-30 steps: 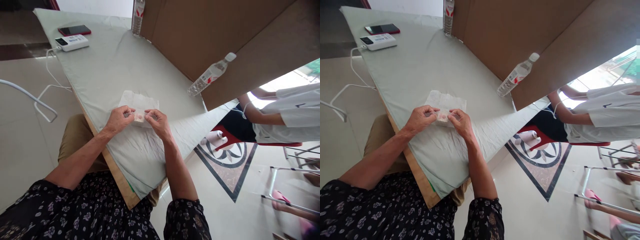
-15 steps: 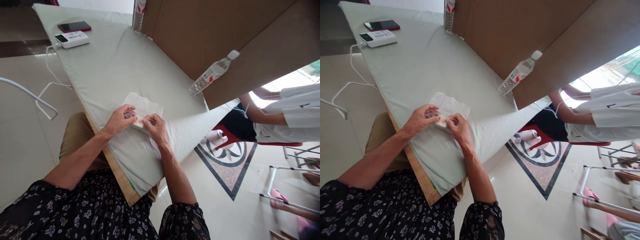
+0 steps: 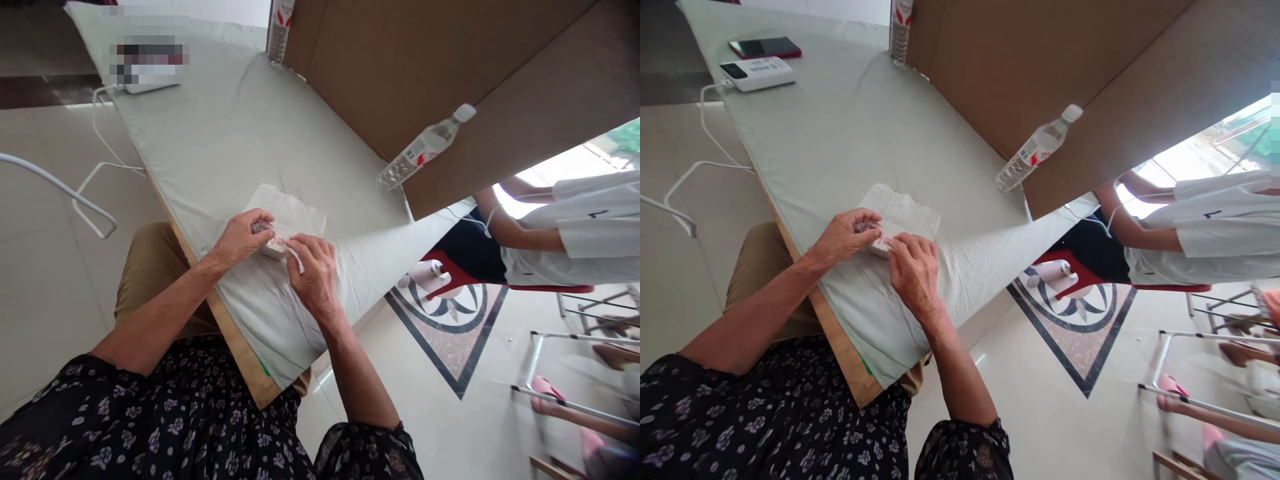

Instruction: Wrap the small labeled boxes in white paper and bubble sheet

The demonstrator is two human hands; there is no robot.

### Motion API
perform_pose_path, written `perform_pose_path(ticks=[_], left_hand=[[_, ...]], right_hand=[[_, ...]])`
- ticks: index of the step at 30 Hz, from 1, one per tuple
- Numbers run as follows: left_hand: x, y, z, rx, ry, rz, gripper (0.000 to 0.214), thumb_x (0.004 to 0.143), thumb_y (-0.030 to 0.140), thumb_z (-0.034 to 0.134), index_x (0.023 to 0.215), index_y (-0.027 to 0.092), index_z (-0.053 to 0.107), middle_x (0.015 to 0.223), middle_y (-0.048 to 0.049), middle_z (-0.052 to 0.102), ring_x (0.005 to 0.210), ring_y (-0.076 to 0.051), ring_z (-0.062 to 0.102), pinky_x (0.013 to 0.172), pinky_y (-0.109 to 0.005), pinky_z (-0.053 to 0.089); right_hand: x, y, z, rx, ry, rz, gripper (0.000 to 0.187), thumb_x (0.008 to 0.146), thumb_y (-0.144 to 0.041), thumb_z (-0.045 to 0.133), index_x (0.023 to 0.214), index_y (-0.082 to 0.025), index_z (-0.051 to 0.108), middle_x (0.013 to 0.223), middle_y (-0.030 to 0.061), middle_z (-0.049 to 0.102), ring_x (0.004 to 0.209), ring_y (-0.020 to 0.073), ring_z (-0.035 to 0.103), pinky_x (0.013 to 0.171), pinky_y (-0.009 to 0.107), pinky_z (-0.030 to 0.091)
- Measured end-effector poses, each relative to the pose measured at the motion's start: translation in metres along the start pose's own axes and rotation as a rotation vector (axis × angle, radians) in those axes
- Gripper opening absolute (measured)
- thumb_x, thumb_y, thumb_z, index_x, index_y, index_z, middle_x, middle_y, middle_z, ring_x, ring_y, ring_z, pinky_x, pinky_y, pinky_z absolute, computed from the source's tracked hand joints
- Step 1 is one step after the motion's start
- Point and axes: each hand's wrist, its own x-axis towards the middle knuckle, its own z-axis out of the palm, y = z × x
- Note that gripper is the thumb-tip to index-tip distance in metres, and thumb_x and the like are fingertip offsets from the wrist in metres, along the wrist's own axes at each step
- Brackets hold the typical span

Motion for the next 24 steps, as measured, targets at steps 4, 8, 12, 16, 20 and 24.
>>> perform_pose_path(ticks=[4, 8, 12, 16, 20, 24], left_hand=[[-0.004, 0.001, -0.006, 0.003, -0.026, -0.009, 0.047, 0.077, 0.048, 0.066, 0.111, 0.016, 0.073, 0.097, -0.0069, 0.076, 0.088, -0.021, 0.068, 0.085, -0.034, 0.055], [-0.008, -0.004, -0.023, 0.057, 0.008, 0.023, 0.055, 0.078, 0.049, 0.066, 0.122, 0.016, 0.072, 0.102, -0.0067, 0.075, 0.087, -0.021, 0.067, 0.084, -0.034, 0.054], [-0.003, -0.01, -0.029, 0.192, 0.053, -0.013, 0.047, 0.08, 0.042, 0.062, 0.119, 0.018, 0.072, 0.077, 0.0, 0.067, 0.067, -0.017, 0.058, 0.072, -0.031, 0.05], [0.004, -0.014, -0.02, 0.391, 0.1, -0.017, 0.039, 0.081, 0.036, 0.062, 0.114, 0.02, 0.074, 0.072, -0.0004, 0.065, 0.068, -0.019, 0.059, 0.073, -0.032, 0.048], [-0.001, -0.018, -0.029, 0.505, 0.168, -0.014, 0.037, 0.085, 0.043, 0.063, 0.112, 0.02, 0.074, 0.083, -0.0058, 0.072, 0.08, -0.024, 0.065, 0.08, -0.034, 0.05], [-0.011, -0.019, -0.049, 0.547, 0.186, -0.151, 0.05, 0.08, 0.058, 0.068, 0.112, 0.02, 0.073, 0.087, -0.0082, 0.075, 0.085, -0.029, 0.069, 0.08, -0.037, 0.051]], right_hand=[[0.004, -0.008, 0.006, -0.084, -0.168, -0.116, 0.023, 0.105, -0.022, 0.053, 0.123, -0.019, 0.067, 0.126, 0.0105, 0.075, 0.115, 0.0252, 0.064, 0.097, 0.039, 0.042], [0.011, -0.008, 0.006, -0.141, -0.244, -0.093, 0.02, 0.104, -0.023, 0.055, 0.122, -0.023, 0.065, 0.122, 0.0079, 0.074, 0.11, 0.0255, 0.062, 0.095, 0.04, 0.039], [0.016, -0.01, 0.004, -0.204, -0.295, -0.12, 0.021, 0.104, -0.026, 0.056, 0.124, -0.027, 0.063, 0.117, 0.0066, 0.072, 0.105, 0.0255, 0.058, 0.091, 0.041, 0.037], [0.023, -0.009, 0.006, -0.279, -0.323, -0.163, 0.02, 0.105, -0.032, 0.057, 0.123, -0.027, 0.064, 0.114, 0.0082, 0.07, 0.101, 0.0259, 0.056, 0.087, 0.041, 0.034], [0.029, -0.007, 0.005, -0.298, -0.346, -0.198, 0.018, 0.104, -0.031, 0.058, 0.12, -0.027, 0.064, 0.113, 0.0089, 0.069, 0.099, 0.0257, 0.054, 0.085, 0.042, 0.033], [0.036, -0.006, 0.002, -0.301, -0.379, -0.237, 0.014, 0.103, -0.032, 0.06, 0.114, -0.026, 0.066, 0.111, 0.0086, 0.069, 0.096, 0.0253, 0.053, 0.083, 0.042, 0.033]])
